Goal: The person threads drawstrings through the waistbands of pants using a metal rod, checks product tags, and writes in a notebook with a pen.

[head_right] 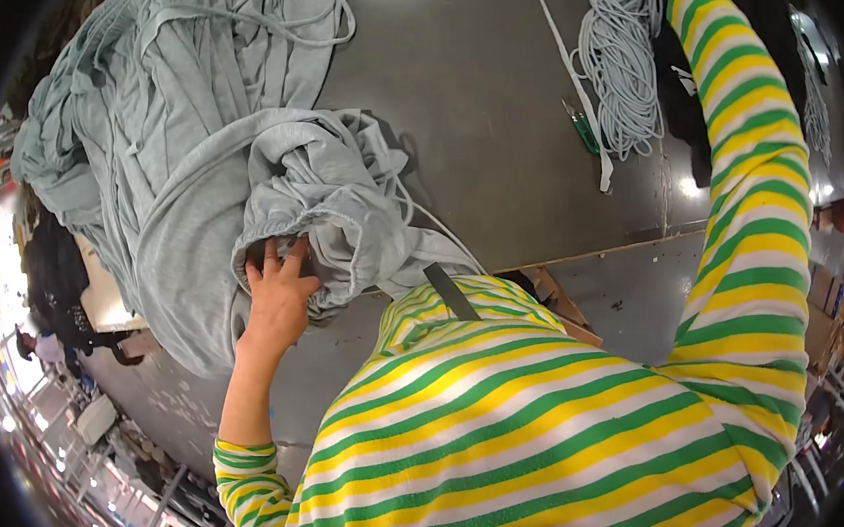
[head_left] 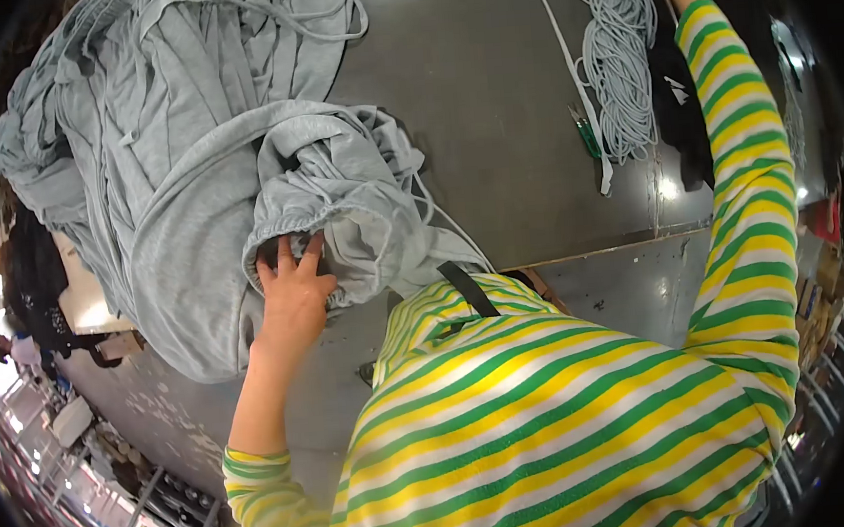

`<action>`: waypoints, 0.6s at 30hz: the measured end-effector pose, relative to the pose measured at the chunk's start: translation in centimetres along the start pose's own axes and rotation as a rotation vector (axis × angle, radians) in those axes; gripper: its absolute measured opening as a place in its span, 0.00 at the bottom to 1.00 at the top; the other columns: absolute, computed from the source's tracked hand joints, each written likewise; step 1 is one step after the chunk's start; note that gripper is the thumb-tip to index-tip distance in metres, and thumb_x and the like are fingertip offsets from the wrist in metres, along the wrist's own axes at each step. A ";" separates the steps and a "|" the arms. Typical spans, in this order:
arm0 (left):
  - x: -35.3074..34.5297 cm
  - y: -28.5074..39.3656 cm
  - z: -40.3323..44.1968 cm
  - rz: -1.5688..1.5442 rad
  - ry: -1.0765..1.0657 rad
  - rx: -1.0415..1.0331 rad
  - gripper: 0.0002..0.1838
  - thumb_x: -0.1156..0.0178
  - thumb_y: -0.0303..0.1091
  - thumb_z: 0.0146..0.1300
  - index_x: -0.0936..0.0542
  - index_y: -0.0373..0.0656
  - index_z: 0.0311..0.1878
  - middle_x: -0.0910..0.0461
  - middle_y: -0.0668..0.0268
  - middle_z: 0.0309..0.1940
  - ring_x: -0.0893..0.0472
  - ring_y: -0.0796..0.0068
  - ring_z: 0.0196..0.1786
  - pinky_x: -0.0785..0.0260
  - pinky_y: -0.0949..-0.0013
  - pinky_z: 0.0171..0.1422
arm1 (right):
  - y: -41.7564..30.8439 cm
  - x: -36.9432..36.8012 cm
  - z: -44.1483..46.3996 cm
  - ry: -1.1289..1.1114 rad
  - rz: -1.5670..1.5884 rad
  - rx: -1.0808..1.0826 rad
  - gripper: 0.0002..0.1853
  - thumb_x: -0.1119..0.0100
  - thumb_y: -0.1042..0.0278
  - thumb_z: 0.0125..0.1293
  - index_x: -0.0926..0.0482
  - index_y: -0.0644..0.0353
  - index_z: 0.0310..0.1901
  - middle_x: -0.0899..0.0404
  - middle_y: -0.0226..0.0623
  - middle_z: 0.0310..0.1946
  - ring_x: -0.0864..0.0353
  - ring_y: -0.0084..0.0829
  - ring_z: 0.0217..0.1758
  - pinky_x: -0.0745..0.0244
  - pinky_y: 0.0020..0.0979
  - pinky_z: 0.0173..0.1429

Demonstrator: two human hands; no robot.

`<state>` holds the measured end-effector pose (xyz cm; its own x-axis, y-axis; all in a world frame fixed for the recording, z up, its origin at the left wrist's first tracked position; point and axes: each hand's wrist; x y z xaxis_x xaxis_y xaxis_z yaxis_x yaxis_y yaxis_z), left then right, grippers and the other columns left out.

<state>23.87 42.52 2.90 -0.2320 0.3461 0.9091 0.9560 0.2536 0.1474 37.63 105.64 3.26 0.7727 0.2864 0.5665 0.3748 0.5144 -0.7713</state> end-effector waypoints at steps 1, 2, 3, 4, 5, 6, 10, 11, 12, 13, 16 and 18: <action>0.2 0.3 0.0 0.005 -0.030 0.014 0.09 0.43 0.22 0.44 0.19 0.46 0.29 0.39 0.55 0.64 0.42 0.37 0.64 0.50 0.29 0.58 | -1.3 -2.6 -2.1 -0.190 -0.347 0.324 0.12 0.50 0.63 0.63 0.21 0.60 0.32 0.21 0.33 0.23 0.23 0.27 0.25 0.29 0.30 0.31; 0.3 0.5 0.1 0.011 -0.057 0.027 0.09 0.43 0.23 0.44 0.19 0.46 0.29 0.39 0.55 0.64 0.43 0.37 0.65 0.51 0.29 0.59 | -2.3 -6.4 -5.5 -0.289 -0.182 0.262 0.11 0.50 0.62 0.63 0.21 0.60 0.34 0.21 0.32 0.24 0.23 0.26 0.26 0.29 0.30 0.32; 0.4 0.7 0.3 0.011 -0.061 0.038 0.09 0.43 0.23 0.44 0.19 0.46 0.29 0.39 0.55 0.64 0.43 0.37 0.65 0.51 0.29 0.59 | -10.1 -8.2 -10.8 -0.584 0.018 0.051 0.10 0.48 0.63 0.63 0.21 0.60 0.35 0.21 0.33 0.26 0.22 0.26 0.30 0.28 0.29 0.35; 0.4 0.8 0.4 0.006 -0.063 0.045 0.09 0.43 0.22 0.44 0.19 0.46 0.29 0.39 0.55 0.64 0.43 0.37 0.66 0.51 0.29 0.60 | -10.9 -11.8 -13.9 -0.686 0.242 0.281 0.10 0.46 0.64 0.63 0.22 0.62 0.36 0.21 0.35 0.27 0.23 0.26 0.31 0.29 0.28 0.38; 0.5 0.9 0.4 0.002 -0.064 0.050 0.09 0.43 0.22 0.44 0.20 0.46 0.30 0.39 0.55 0.64 0.44 0.37 0.66 0.51 0.30 0.61 | -15.4 -12.6 -17.5 -0.783 0.340 0.380 0.09 0.51 0.67 0.65 0.21 0.60 0.37 0.20 0.33 0.30 0.21 0.25 0.33 0.26 0.28 0.39; 0.6 0.9 0.5 0.009 -0.068 0.057 0.09 0.43 0.22 0.44 0.20 0.46 0.30 0.39 0.55 0.64 0.44 0.37 0.66 0.51 0.30 0.61 | -16.4 -15.2 -19.6 -0.878 0.390 0.619 0.11 0.53 0.67 0.66 0.21 0.59 0.42 0.19 0.35 0.36 0.20 0.27 0.38 0.27 0.31 0.44; -0.6 0.2 0.0 -0.139 -0.021 0.085 0.11 0.45 0.20 0.43 0.20 0.44 0.32 0.36 0.51 0.60 0.35 0.41 0.60 0.41 0.44 0.61 | -20.8 -23.3 -27.8 -1.317 0.446 0.682 0.11 0.55 0.67 0.63 0.23 0.61 0.38 0.22 0.48 0.34 0.24 0.48 0.38 0.31 0.43 0.43; -0.8 -0.3 -0.2 -0.239 -0.003 0.125 0.12 0.46 0.19 0.43 0.20 0.43 0.33 0.34 0.49 0.59 0.32 0.42 0.57 0.37 0.49 0.59 | -21.0 -23.6 -27.7 -1.316 0.443 0.679 0.11 0.55 0.67 0.63 0.23 0.61 0.38 0.22 0.48 0.34 0.24 0.48 0.38 0.31 0.43 0.43; -0.7 -0.8 -0.4 -0.297 -0.096 0.182 0.14 0.47 0.18 0.44 0.20 0.42 0.35 0.32 0.46 0.56 0.27 0.45 0.49 0.33 0.54 0.54 | -21.0 -23.9 -27.1 -1.423 0.264 0.803 0.11 0.55 0.65 0.64 0.25 0.62 0.36 0.23 0.49 0.31 0.25 0.48 0.36 0.31 0.43 0.42; -0.7 -1.1 -0.7 -0.302 -0.090 0.177 0.14 0.47 0.18 0.44 0.20 0.42 0.35 0.32 0.46 0.56 0.27 0.45 0.49 0.33 0.54 0.54 | -20.9 -24.1 -26.3 -1.525 0.073 0.923 0.12 0.55 0.64 0.64 0.26 0.64 0.33 0.24 0.50 0.29 0.26 0.48 0.35 0.32 0.44 0.40; -0.7 -1.1 -1.1 -0.280 -0.026 0.121 0.15 0.48 0.16 0.44 0.21 0.41 0.35 0.31 0.45 0.55 0.24 0.46 0.46 0.31 0.55 0.51 | -21.2 -18.6 -19.1 -1.568 0.040 0.894 0.17 0.54 0.59 0.65 0.32 0.67 0.28 0.31 0.49 0.20 0.34 0.47 0.25 0.37 0.43 0.35; -0.2 -1.0 -0.9 -0.303 -0.020 0.133 0.17 0.50 0.15 0.43 0.20 0.41 0.35 0.31 0.46 0.55 0.25 0.47 0.49 0.32 0.56 0.53 | -22.1 -13.9 -14.6 -1.471 -0.195 0.941 0.15 0.51 0.60 0.63 0.28 0.66 0.28 0.29 0.40 0.20 0.31 0.31 0.26 0.34 0.37 0.35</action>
<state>23.16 41.43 2.91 -0.5066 0.2545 0.8237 0.8116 0.4632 0.3561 26.13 78.53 8.19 -0.5058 0.3232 0.7998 -0.4105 0.7253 -0.5527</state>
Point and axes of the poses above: each hand's wrist, its own z-axis towards the middle knuckle, its own x-axis out of the back of the hand, y = z × x
